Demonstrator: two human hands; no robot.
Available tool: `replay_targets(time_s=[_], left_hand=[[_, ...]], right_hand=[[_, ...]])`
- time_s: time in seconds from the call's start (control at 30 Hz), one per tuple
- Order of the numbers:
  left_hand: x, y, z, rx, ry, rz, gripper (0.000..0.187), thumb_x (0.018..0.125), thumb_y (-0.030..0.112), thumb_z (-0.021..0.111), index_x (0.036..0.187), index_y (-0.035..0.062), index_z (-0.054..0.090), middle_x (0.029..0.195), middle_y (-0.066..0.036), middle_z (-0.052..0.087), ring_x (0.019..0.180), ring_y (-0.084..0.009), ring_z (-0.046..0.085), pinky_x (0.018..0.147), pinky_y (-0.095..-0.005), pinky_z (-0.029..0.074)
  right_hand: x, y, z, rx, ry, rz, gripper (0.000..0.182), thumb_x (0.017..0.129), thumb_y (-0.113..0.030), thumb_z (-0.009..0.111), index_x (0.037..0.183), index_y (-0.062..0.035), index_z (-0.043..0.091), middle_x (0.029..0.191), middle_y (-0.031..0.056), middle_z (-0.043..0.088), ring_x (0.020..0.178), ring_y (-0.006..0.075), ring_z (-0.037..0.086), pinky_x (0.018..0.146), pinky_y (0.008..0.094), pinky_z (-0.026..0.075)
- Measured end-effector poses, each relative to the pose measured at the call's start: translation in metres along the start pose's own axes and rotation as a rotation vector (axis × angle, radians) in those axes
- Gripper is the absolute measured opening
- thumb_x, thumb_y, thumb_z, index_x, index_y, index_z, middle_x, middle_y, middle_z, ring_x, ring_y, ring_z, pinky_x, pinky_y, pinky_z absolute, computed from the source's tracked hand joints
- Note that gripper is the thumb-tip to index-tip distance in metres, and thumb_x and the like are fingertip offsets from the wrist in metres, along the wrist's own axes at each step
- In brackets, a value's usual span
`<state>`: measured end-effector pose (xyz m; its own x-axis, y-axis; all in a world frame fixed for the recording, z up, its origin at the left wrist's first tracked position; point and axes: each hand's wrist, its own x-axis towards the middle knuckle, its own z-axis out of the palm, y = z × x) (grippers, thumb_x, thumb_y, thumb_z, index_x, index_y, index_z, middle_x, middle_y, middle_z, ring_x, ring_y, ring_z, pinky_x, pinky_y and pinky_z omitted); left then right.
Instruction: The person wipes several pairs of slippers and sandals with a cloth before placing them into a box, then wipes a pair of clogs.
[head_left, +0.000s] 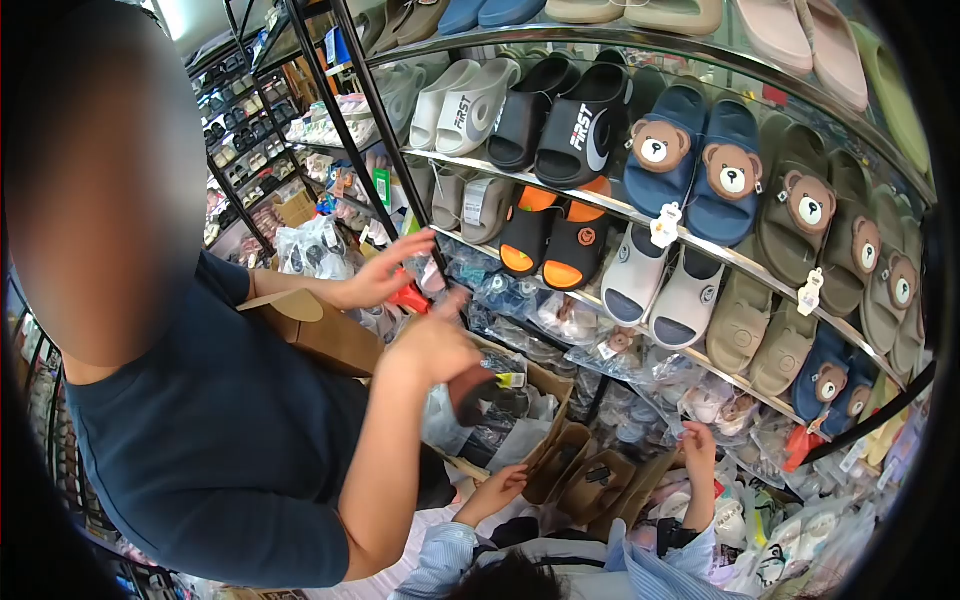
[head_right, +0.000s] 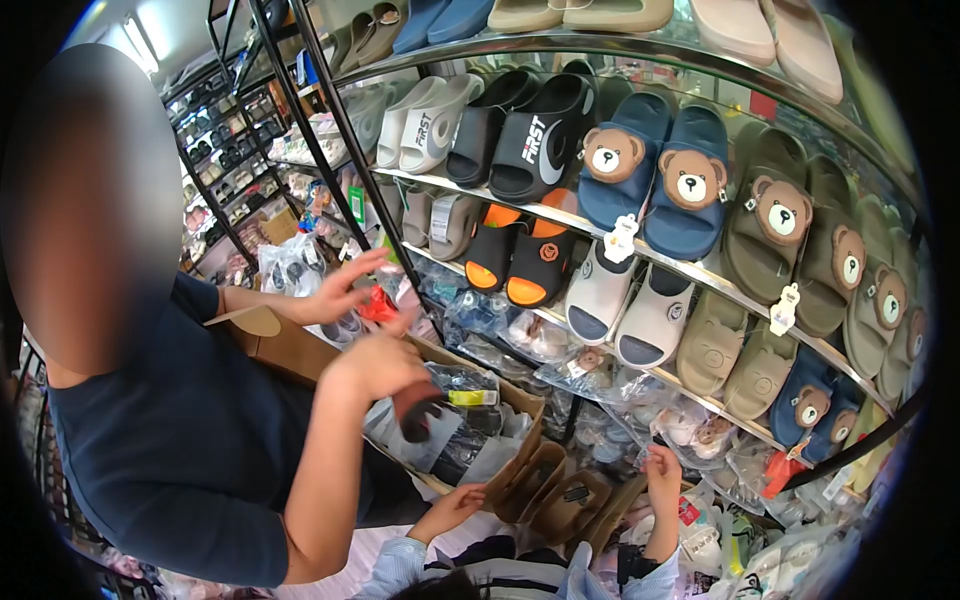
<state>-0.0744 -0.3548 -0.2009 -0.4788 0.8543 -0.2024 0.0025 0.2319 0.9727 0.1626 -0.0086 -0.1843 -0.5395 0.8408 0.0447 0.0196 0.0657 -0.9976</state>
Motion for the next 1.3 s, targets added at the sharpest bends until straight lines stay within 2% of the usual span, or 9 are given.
replay_targets(time_s=[0.63, 0.7, 0.9, 1.03, 1.1, 1.13, 1.17, 1.2, 1.3], left_hand=[[-0.001, 0.009, -0.005, 0.012, 0.053, -0.076, 0.04, 0.091, 0.006, 0.056, 0.13, 0.0018, 0.044, 0.112, -0.012, 0.059, 0.098, -0.0159, 0.06, 0.084, -0.0275, 0.049], [0.001, 0.014, -0.005, 0.08, 0.074, 0.112, 0.04, 0.092, 0.005, 0.054, 0.13, 0.0022, 0.044, 0.112, -0.011, 0.058, 0.095, -0.0149, 0.06, 0.081, -0.0265, 0.049], [0.006, 0.003, -0.001, -0.021, 0.032, 0.033, 0.042, 0.092, 0.005, 0.055, 0.132, 0.0036, 0.042, 0.113, -0.009, 0.057, 0.095, -0.0132, 0.059, 0.081, -0.0248, 0.048], [0.013, 0.02, -0.006, 0.012, 0.014, 0.002, 0.042, 0.092, 0.006, 0.054, 0.132, 0.0031, 0.042, 0.115, -0.01, 0.057, 0.101, -0.0117, 0.057, 0.084, -0.0231, 0.046], [0.018, 0.024, -0.006, 0.021, 0.016, 0.003, 0.042, 0.091, 0.012, 0.056, 0.131, 0.0034, 0.044, 0.116, -0.014, 0.058, 0.103, -0.0184, 0.059, 0.087, -0.0279, 0.047], [0.021, 0.023, -0.006, 0.27, 0.054, 0.13, 0.042, 0.09, 0.015, 0.057, 0.129, 0.0035, 0.046, 0.116, -0.016, 0.059, 0.104, -0.024, 0.059, 0.088, -0.0313, 0.046], [0.022, 0.032, -0.004, 0.514, 0.085, 0.25, 0.042, 0.089, 0.019, 0.058, 0.127, 0.0037, 0.049, 0.115, -0.018, 0.06, 0.105, -0.0296, 0.059, 0.09, -0.0346, 0.046], [0.021, 0.058, -0.002, 0.508, 0.066, 0.206, 0.043, 0.086, 0.023, 0.061, 0.124, 0.0044, 0.053, 0.114, -0.021, 0.059, 0.108, -0.0377, 0.055, 0.093, -0.0407, 0.044], [0.031, 0.086, -0.002, 0.753, -0.036, 0.247, 0.05, 0.083, 0.029, 0.063, 0.125, 0.003, 0.053, 0.12, -0.021, 0.057, 0.111, -0.0358, 0.055, 0.095, -0.0406, 0.043]], right_hand=[[-0.008, -0.002, 0.005, -0.001, 0.023, 0.007, 0.023, 0.087, 0.001, 0.051, 0.109, -0.0003, 0.058, 0.083, 0.0039, 0.06, 0.072, 0.0126, 0.059, 0.068, 0.025, 0.049], [-0.003, -0.004, 0.005, -0.028, 0.022, 0.0, 0.024, 0.087, 0.0, 0.052, 0.111, -0.0012, 0.058, 0.084, 0.0034, 0.06, 0.074, 0.0125, 0.059, 0.069, 0.0249, 0.049], [-0.021, -0.049, 0.014, 0.149, -0.184, 0.077, 0.037, 0.087, 0.0, 0.058, 0.123, -0.0033, 0.05, 0.103, 0.0077, 0.061, 0.089, 0.0143, 0.06, 0.08, 0.0265, 0.048], [-0.008, -0.056, 0.027, -0.064, -0.194, -0.022, 0.033, 0.088, -0.004, 0.059, 0.12, -0.0041, 0.054, 0.095, 0.0025, 0.059, 0.085, 0.0069, 0.055, 0.074, 0.0226, 0.047], [-0.01, -0.065, 0.032, -0.187, -0.167, -0.026, 0.031, 0.085, -0.005, 0.06, 0.115, -0.003, 0.057, 0.091, 0.0055, 0.061, 0.083, 0.0127, 0.059, 0.074, 0.0265, 0.049], [-0.011, -0.067, 0.035, -0.19, -0.162, -0.018, 0.031, 0.085, -0.005, 0.06, 0.115, -0.003, 0.057, 0.091, 0.0055, 0.061, 0.083, 0.0127, 0.059, 0.074, 0.0265, 0.049], [-0.011, -0.073, 0.038, -0.467, -0.155, -0.182, 0.029, 0.083, -0.006, 0.061, 0.111, -0.0027, 0.059, 0.09, 0.0086, 0.061, 0.083, 0.0186, 0.06, 0.074, 0.0303, 0.049], [-0.013, -0.077, 0.041, -0.747, -0.154, -0.336, 0.027, 0.08, -0.008, 0.062, 0.107, -0.0024, 0.06, 0.089, 0.0118, 0.062, 0.083, 0.0244, 0.062, 0.075, 0.0341, 0.05], [-0.015, -0.073, 0.048, -0.883, -0.222, -0.39, 0.022, 0.08, -0.015, 0.063, 0.098, -0.0033, 0.064, 0.092, 0.0144, 0.061, 0.086, 0.0328, 0.059, 0.077, 0.0391, 0.049]])
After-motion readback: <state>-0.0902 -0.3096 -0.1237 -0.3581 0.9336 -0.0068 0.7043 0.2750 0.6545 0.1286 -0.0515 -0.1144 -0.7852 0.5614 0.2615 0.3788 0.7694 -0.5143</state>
